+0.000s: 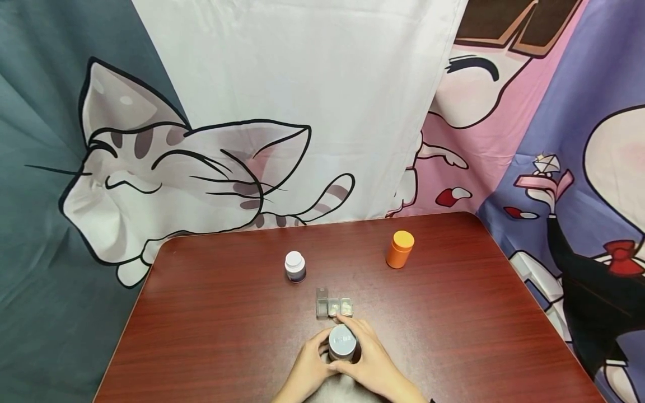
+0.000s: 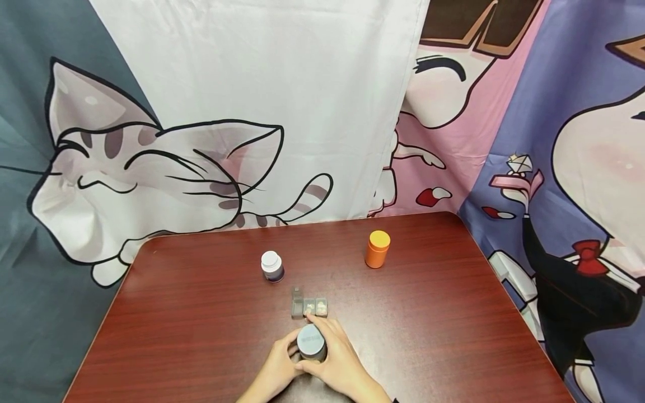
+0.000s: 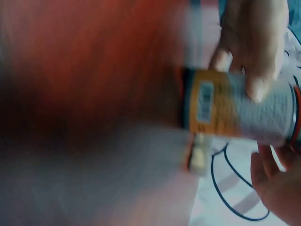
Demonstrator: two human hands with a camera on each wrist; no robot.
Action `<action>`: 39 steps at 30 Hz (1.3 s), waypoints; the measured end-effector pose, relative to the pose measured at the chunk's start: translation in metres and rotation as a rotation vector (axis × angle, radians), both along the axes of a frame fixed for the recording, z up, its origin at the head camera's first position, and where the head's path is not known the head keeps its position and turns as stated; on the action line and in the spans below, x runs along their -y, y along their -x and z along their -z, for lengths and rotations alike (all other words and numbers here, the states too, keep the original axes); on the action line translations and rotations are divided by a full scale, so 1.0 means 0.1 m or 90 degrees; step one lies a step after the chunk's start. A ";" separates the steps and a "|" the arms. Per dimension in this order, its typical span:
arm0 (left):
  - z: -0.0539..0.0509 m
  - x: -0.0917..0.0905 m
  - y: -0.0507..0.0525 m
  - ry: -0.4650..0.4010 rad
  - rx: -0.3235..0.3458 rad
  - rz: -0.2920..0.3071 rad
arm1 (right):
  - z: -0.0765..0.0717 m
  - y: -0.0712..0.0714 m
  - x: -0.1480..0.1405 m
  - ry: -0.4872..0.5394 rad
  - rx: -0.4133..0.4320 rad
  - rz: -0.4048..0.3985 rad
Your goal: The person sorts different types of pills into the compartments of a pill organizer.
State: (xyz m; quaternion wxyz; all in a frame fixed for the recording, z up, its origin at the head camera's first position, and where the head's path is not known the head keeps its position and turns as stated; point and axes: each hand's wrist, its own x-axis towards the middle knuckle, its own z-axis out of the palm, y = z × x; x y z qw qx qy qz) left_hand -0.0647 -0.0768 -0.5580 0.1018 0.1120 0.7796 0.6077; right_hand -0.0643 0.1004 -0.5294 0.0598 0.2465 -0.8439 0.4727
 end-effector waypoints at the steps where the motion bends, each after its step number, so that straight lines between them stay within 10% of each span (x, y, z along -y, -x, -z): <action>1: 0.00 0.00 0.00 0.001 -0.001 0.000 | 0.02 -0.02 0.02 0.010 0.019 0.014; 13: -0.01 0.00 -0.02 -0.043 0.017 0.013 | 0.06 -0.06 0.05 0.059 0.082 0.059; 21: 0.02 -0.02 -0.01 -0.018 -0.008 -0.002 | 0.05 0.09 -0.09 0.023 -0.044 -0.045; 39: 0.01 -0.02 -0.01 -0.012 -0.014 -0.005 | -0.26 0.20 -0.20 -0.003 -0.031 -0.178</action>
